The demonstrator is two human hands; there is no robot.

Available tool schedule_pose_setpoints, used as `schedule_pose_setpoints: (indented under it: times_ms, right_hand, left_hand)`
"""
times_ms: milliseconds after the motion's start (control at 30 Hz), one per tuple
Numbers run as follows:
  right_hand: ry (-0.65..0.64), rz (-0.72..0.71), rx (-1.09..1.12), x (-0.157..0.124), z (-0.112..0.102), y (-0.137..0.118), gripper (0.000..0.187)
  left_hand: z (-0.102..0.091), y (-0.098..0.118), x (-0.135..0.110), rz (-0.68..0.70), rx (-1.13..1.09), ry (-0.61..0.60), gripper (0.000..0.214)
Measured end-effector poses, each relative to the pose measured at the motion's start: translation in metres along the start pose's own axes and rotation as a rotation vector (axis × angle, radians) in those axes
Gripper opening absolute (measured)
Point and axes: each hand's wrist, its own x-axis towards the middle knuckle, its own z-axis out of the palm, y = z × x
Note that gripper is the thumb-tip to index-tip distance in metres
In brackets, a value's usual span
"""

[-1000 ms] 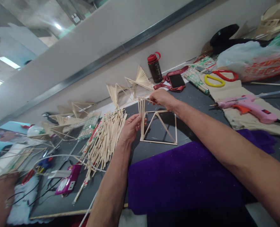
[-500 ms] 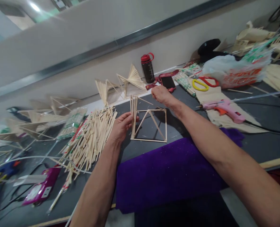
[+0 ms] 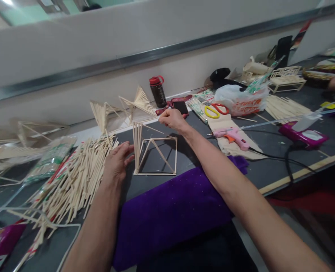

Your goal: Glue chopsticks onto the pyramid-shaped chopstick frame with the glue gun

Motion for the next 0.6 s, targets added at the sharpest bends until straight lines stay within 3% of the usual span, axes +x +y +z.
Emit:
schedule_pose_setpoints:
  times_ms: [167,267,367,500,567,600]
  right_hand:
    - [0.096,0.008,-0.003,-0.001,-0.005,-0.006,0.024]
    - [0.103,0.01,-0.084,0.002,-0.025,-0.012,0.035]
    - [0.155,0.048,-0.229,0.007,-0.076,-0.015,0.037]
    - [0.358,0.108,-0.496,0.005,-0.181,-0.02,0.032]
    - [0.43,0.03,-0.567,-0.003,-0.219,-0.023,0.031]
    - [0.444,-0.051,-0.572,-0.008,-0.227,-0.023,0.032]
  left_hand:
    - [-0.002,-0.01,-0.003,0.119,0.012,0.028,0.023]
    - [-0.004,-0.017,-0.002,0.212,0.117,0.042,0.024]
    - [-0.005,-0.024,0.0,0.282,0.204,0.067,0.024]
    - [-0.002,-0.033,0.004,0.338,0.192,0.046,0.019]
    - [0.001,-0.036,0.005,0.347,0.185,0.056,0.015]
    - [0.003,-0.036,0.003,0.346,0.173,0.072,0.014]
